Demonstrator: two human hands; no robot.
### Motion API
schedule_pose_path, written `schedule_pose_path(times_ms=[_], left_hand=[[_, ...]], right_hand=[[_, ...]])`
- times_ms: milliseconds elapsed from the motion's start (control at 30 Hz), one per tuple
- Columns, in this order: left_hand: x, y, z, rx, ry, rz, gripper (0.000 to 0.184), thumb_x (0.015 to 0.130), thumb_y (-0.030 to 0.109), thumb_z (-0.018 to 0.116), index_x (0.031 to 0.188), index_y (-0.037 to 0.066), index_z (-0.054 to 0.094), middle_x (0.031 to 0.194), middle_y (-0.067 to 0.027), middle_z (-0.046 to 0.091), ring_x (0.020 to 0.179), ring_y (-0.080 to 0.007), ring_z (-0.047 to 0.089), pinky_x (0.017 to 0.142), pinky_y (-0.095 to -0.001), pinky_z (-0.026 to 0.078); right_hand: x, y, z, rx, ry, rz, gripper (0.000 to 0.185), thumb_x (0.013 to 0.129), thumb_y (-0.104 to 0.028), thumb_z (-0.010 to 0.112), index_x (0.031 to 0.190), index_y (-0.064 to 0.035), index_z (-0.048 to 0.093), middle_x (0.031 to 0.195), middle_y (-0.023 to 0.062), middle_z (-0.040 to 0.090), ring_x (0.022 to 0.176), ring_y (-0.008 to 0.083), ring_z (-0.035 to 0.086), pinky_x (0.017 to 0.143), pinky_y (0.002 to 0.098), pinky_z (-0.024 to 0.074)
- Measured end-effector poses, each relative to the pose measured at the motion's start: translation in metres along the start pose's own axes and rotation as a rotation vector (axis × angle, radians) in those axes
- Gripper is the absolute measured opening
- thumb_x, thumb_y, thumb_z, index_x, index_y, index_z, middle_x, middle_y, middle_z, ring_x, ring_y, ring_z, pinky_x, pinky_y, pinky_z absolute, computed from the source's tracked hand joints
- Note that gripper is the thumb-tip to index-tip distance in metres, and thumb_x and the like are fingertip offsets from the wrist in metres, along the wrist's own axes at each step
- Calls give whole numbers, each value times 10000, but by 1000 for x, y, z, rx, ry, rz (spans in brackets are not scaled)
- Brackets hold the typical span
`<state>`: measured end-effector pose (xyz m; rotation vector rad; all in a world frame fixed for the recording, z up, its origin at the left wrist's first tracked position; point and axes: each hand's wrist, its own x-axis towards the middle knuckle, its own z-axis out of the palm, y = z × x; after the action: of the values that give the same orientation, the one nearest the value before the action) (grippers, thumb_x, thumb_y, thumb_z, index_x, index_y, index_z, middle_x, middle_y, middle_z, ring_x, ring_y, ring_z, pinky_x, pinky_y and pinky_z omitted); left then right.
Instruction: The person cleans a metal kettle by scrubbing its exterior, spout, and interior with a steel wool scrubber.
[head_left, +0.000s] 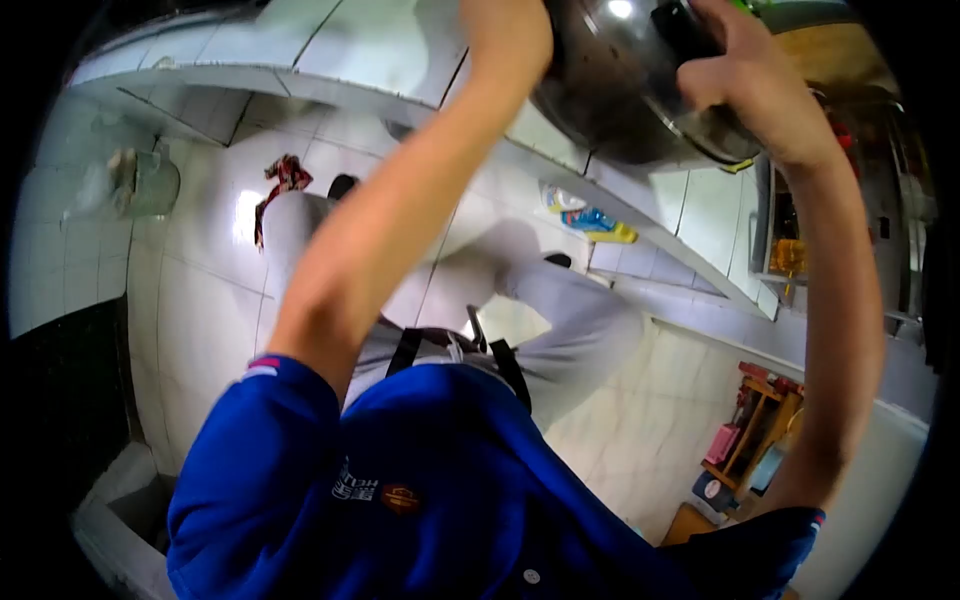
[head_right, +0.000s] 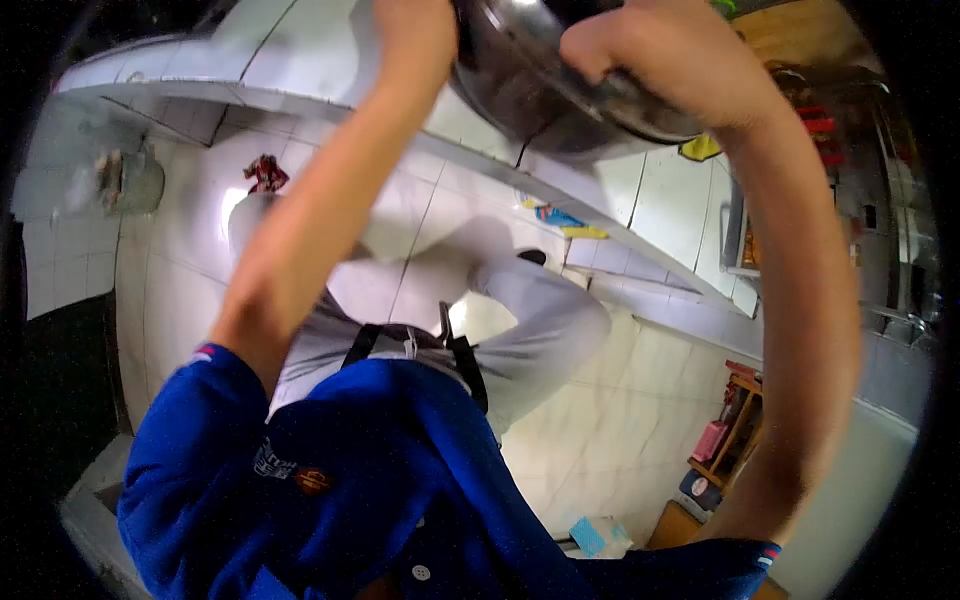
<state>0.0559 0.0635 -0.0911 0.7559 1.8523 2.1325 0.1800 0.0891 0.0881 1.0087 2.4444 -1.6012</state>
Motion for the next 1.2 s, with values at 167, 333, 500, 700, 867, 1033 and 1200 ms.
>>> schedule_pose_path(times_ms=[167, 333, 500, 700, 867, 1033, 1200], left_hand=[[-15, -12, 17, 15, 285, 499, 355, 1032, 247, 472, 964, -51, 653, 812, -199, 650, 757, -320, 589, 716, -439, 440], [9, -13, -3, -118, 16, -11, 344, 1028, 260, 517, 987, -51, 658, 783, -100, 624, 757, -181, 555, 709, -357, 449], [-28, -18, -11, -152, 89, 13, 344, 1028, 253, 529, 1105, -58, 657, 896, -107, 679, 833, -190, 606, 787, -346, 477], [-16, -2, 3, -254, 191, 46, 347, 1019, 268, 560, 1152, -48, 613, 1104, -108, 648, 992, -177, 584, 898, -301, 454], [-30, -1, 9, -301, 189, 130, 369, 1019, 279, 561, 1211, -36, 560, 1117, -103, 606, 1033, -181, 548, 929, -314, 440], [-70, 4, 26, -176, 177, 342, 407, 988, 238, 592, 1285, -33, 535, 1219, -161, 599, 1112, -257, 568, 1008, -341, 424], [-12, 10, 10, -151, -31, -99, 347, 954, 202, 620, 1190, -49, 579, 1241, -249, 607, 1127, -394, 589, 977, -434, 459]], right_hand=[[8, 15, -15, -139, 63, -105, 472, 625, 43, 597, 1096, 22, 594, 735, 27, 594, 595, 93, 533, 476, 243, 386], [7, 21, -25, -257, 60, -245, 418, 682, -47, 668, 1083, 36, 586, 820, 71, 641, 708, 137, 595, 640, 278, 484], [-34, 42, -60, -824, -24, -256, 1007, 647, -223, 843, 1510, 13, 381, 1341, 215, 571, 1202, 303, 579, 1071, 366, 412], [-28, 84, -59, -860, 245, -568, 693, 737, -142, 815, 1341, 32, 524, 1220, 234, 627, 1128, 313, 615, 993, 373, 461], [-10, 52, -45, -824, 199, -416, 795, 803, -255, 790, 1446, 52, 437, 1367, 216, 575, 1254, 275, 557, 1082, 341, 400], [-2, 54, -43, -683, 182, -314, 794, 825, -276, 755, 1469, 39, 412, 1321, 180, 607, 1195, 243, 586, 1047, 336, 431], [4, 59, -45, -524, 191, -303, 841, 786, -238, 766, 1471, 74, 390, 1292, 186, 602, 1178, 218, 582, 1025, 309, 438]])
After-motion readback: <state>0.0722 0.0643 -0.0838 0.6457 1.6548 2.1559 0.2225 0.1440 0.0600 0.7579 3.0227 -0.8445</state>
